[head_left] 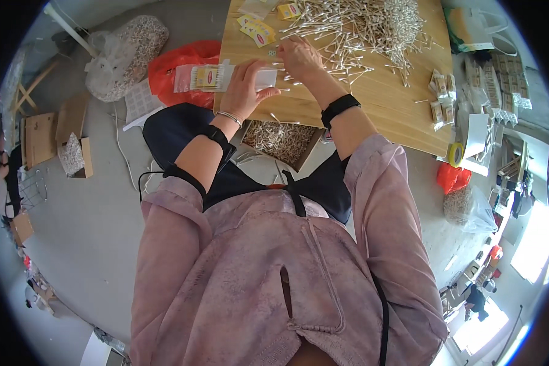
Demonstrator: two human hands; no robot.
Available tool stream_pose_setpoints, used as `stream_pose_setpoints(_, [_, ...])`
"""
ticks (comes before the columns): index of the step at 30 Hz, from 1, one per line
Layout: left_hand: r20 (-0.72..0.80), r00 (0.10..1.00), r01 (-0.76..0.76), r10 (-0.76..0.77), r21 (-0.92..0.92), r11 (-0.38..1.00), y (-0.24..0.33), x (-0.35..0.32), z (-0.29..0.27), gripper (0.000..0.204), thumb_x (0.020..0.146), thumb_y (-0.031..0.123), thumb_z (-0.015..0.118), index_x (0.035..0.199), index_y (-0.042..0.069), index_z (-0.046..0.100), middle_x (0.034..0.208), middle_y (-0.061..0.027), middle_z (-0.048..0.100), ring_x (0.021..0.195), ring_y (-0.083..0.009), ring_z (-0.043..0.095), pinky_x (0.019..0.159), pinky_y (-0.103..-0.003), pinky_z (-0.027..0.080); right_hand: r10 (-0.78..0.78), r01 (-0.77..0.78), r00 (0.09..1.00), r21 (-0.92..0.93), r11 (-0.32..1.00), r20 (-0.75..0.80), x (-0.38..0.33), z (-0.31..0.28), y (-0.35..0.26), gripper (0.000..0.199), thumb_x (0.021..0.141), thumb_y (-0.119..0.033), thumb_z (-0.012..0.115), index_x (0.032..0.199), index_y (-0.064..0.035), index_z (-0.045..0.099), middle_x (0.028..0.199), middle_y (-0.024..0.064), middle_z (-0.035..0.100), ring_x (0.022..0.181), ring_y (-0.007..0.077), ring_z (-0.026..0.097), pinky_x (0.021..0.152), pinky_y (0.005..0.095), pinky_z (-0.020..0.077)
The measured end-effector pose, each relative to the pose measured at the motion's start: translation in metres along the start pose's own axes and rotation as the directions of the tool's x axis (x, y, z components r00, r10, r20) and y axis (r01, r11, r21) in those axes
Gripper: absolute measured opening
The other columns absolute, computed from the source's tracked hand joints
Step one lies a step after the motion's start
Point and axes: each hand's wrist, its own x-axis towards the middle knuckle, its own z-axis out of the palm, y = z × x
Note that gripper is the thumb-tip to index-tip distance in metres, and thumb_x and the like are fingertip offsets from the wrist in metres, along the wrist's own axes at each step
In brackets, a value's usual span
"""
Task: Packaging bunches of cotton swabs into small plastic bags.
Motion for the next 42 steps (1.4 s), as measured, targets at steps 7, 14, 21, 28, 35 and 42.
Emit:
stream_pose_setpoints(7, [-0.006, 1.000, 0.011, -0.011, 0.010, 1.000, -0.005, -0.002, 0.001, 0.061, 0.074, 0.036, 0.073, 0.120, 0.005, 0.047, 0.117, -0.0149, 0.052, 0.108, -0.0348, 0.049, 0.092, -0.042, 0.044, -0.075, 0.097, 0.982, 0.120, 0.988, -0.172, -0.038, -0.004, 0.006, 0.018, 0.080, -0.014, 0.060, 0.095, -0.0048, 0.059, 0.102, 0.0146, 0.058, 0.107, 0.0285, 0.054, 0.086, 0.0392, 0.0456])
stream_pose_setpoints(14, [-0.003, 0.999, 0.046, -0.046, -0.027, 0.999, -0.004, -0.001, 0.000, 0.029, 0.092, 0.013, 0.047, 0.119, 0.004, 0.048, 0.116, -0.0156, 0.053, 0.111, -0.0331, 0.048, 0.096, -0.041, 0.040, -0.190, 0.109, 0.964, 0.377, 0.920, 0.185, -0.116, -0.009, -0.007, 0.014, 0.080, -0.010, 0.059, 0.093, -0.0052, 0.059, 0.091, 0.0118, 0.060, 0.092, 0.0304, 0.058, 0.079, 0.0387, 0.0478])
stream_pose_setpoints(21, [-0.165, 0.983, 0.046, -0.082, -0.207, 0.977, -0.009, 0.000, -0.005, 0.026, 0.094, 0.008, 0.040, 0.118, 0.003, 0.049, 0.111, -0.0184, 0.057, 0.103, -0.0341, 0.055, 0.090, -0.039, 0.045, -0.201, 0.206, 0.978, 0.116, 0.972, -0.057, -0.135, 0.022, -0.005, 0.015, 0.077, -0.011, 0.064, 0.092, -0.0085, 0.062, 0.100, 0.0072, 0.054, 0.101, 0.0276, 0.054, 0.081, 0.0395, 0.0489])
stream_pose_setpoints(28, [-0.221, 0.954, 0.092, -0.204, -0.432, 0.897, -0.011, 0.003, -0.004, 0.024, 0.099, 0.012, 0.036, 0.116, 0.002, 0.049, 0.111, -0.0169, 0.061, 0.104, -0.0276, 0.060, 0.088, -0.035, 0.047, -0.238, 0.190, 0.950, 0.229, 0.955, 0.201, -0.118, 0.015, -0.016, 0.014, 0.079, -0.013, 0.062, 0.092, -0.0137, 0.064, 0.097, 0.0063, 0.056, 0.100, 0.0273, 0.054, 0.081, 0.0388, 0.0487])
stream_pose_setpoints(35, [-0.208, 0.958, 0.098, -0.199, -0.414, 0.905, -0.015, -0.001, -0.005, 0.028, 0.099, 0.017, 0.036, 0.120, 0.003, 0.049, 0.111, -0.0159, 0.061, 0.102, -0.0276, 0.061, 0.088, -0.034, 0.047, -0.042, 0.039, 0.971, -0.013, 0.999, -0.235, -0.085, 0.000, 0.028, 0.013, 0.077, -0.015, 0.065, 0.090, -0.0122, 0.064, 0.096, 0.0058, 0.057, 0.100, 0.0283, 0.052, 0.084, 0.0386, 0.0467])
stream_pose_setpoints(42, [0.041, 0.998, -0.035, 0.037, -0.046, 0.998, -0.002, 0.001, -0.007, 0.054, 0.084, 0.030, 0.059, 0.127, 0.003, 0.042, 0.122, -0.0187, 0.051, 0.117, -0.0370, 0.045, 0.099, -0.042, 0.039, -0.045, 0.066, 0.960, 0.066, 0.996, -0.277, -0.077, 0.016, 0.023, 0.011, 0.078, -0.018, 0.066, 0.087, -0.0115, 0.064, 0.094, 0.0064, 0.058, 0.097, 0.0283, 0.052, 0.082, 0.0398, 0.0455])
